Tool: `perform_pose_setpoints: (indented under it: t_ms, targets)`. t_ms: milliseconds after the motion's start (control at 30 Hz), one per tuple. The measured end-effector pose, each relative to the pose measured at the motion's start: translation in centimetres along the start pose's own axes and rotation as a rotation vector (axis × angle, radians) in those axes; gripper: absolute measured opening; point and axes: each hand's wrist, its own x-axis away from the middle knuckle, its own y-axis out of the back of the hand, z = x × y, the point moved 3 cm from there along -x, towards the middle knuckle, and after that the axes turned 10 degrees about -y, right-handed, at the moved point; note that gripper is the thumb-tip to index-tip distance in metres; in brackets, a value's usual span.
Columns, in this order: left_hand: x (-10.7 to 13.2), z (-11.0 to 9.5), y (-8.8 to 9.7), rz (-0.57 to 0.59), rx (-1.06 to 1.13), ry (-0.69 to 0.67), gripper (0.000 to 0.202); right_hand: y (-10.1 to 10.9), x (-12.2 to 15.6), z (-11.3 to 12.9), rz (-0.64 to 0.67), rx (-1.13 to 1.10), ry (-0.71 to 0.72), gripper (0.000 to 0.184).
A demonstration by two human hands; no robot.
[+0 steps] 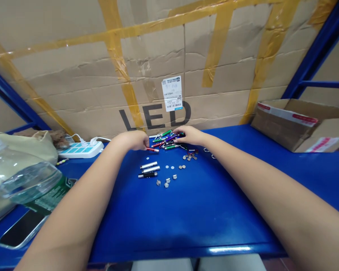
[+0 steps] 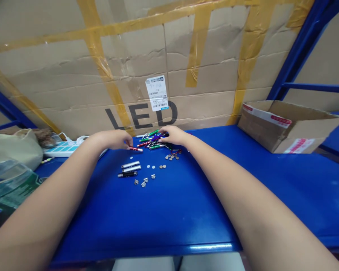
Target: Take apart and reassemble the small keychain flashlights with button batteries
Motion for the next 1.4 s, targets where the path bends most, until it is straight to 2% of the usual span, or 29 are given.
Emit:
perform_pose_setpoints:
  t_ms: [100, 233, 367, 500, 600, 667, 733, 833, 1000, 1167, 1400]
  targets:
    - [0.8, -1.4, -0.7, 0.137, -0.03, -0.022, 0.016, 0.0, 0.2, -0.1, -0.018, 0.0, -0.006, 0.038]
    - [1.8, -2.7, -1.5, 0.189, -0.03, -0.02, 0.018, 1.0, 0.3, 0.2, -0.056, -0.031, -0.022, 0.036]
    - [2.9, -3.5, -2.0, 0.155, -0.019, -0.022, 0.024, 4.1, 0.8, 1.6, -0.21, -0.085, -0.022, 0.033]
    - [2.9, -3.9, -2.8, 0.069, 0.002, -0.085, 0.024, 6.5, 2.9, 3.3, -0.313, -0.157, -0.034, 0.028]
    - [2.5, -3.7, -3.4, 0.041, 0.02, -0.126, 0.023, 6.0, 5.1, 3.7, -0.225, -0.065, -0.073, 0.021]
    - [2.3, -3.6, -3.8, 0.016, 0.034, -0.152, 0.021, 5.0, 6.4, 3.4, -0.107, 0.071, -0.109, 0.011]
    - [2.1, -3.6, -4.0, -0.025, 0.057, -0.176, 0.021, 4.0, 7.4, 2.7, 0.007, 0.196, -0.181, 0.01]
    - [2.3, -3.6, -4.3, -0.099, 0.091, -0.188, 0.021, 3.2, 8.0, 2.0, 0.107, 0.247, -0.247, 0.012]
    - [2.6, -4.0, -4.7, -0.242, 0.142, -0.223, 0.022, 2.0, 8.0, 2.4, 0.239, 0.276, -0.229, 0.009]
    - [2.0, -5.3, -5.3, -0.458, 0.176, -0.278, 0.024, 1.2, 7.9, 2.9, 0.284, 0.359, -0.217, 0.016]
    - [0.9, -7.1, -6.8, -0.532, 0.26, -0.316, 0.024, 1.3, 8.3, 2.5, 0.284, 0.386, -0.273, 0.012]
